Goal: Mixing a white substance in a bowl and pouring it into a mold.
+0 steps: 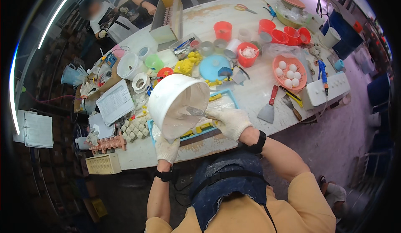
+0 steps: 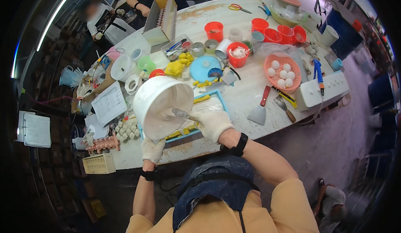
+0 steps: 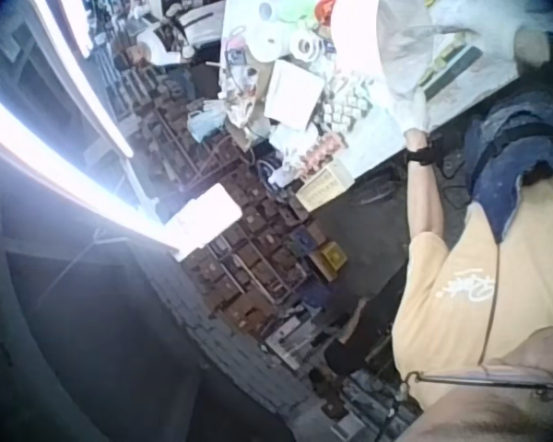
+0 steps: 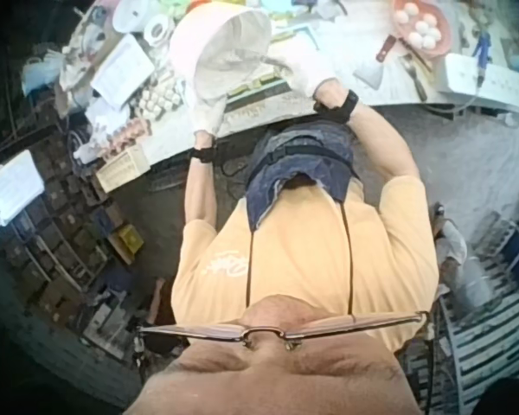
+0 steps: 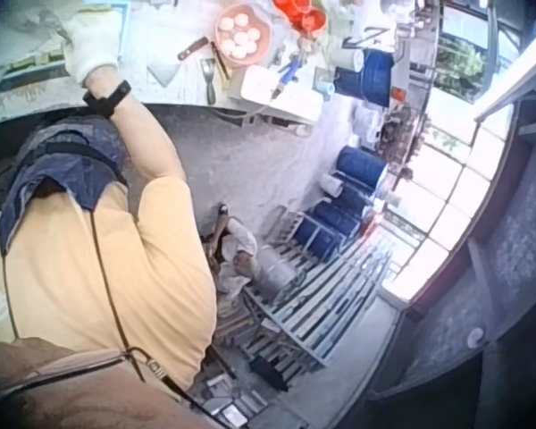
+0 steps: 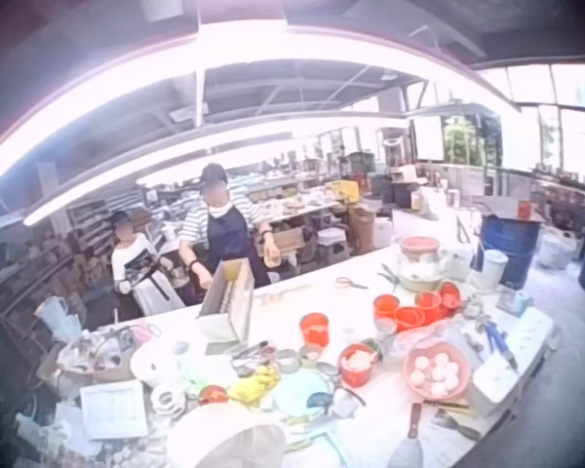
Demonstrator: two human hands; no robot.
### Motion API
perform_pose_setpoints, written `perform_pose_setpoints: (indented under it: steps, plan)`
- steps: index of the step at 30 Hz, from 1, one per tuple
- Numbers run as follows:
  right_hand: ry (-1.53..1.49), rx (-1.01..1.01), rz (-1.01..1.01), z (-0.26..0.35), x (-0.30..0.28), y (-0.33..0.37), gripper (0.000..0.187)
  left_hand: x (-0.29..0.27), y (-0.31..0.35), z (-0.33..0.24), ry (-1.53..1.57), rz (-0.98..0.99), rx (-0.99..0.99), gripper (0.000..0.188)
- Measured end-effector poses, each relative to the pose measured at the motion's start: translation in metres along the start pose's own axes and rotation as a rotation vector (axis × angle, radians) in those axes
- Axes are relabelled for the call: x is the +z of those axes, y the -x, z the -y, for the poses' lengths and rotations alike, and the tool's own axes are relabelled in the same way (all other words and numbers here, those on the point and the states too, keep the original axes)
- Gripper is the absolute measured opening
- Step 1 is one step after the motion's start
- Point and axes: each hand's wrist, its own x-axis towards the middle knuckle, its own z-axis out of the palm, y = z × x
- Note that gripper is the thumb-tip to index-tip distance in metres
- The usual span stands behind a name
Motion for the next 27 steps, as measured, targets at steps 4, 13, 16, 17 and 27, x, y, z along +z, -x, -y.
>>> perform_pose_setpoints:
  steps: [4,13,16,17,27]
  plan:
    - [0.001,0.065,-0.152,-0.009,-0.01,-0.008,0.034,-0.007,0.002,0.0,0.081,0.035,-0.108,0.037]
    - [-0.437,-0.062,-0.101,-0.053,0.083,0.003,0.036,-0.001,0.001,-0.001,0.174,0.092,-0.097,0.033]
    - [-1.214,0.461,0.661,-0.022,0.038,0.002,0.034,-0.002,0.005,0.004,0.109,0.142,-0.113,0.029]
    - [-1.213,0.461,0.661,-0.025,0.038,0.001,0.034,-0.004,0.005,0.002,0.051,0.184,-0.102,0.028]
    - [-0.766,0.277,0.457,-0.072,0.017,-0.007,0.033,-0.027,0.011,0.006,-0.11,-0.09,-0.205,0.038]
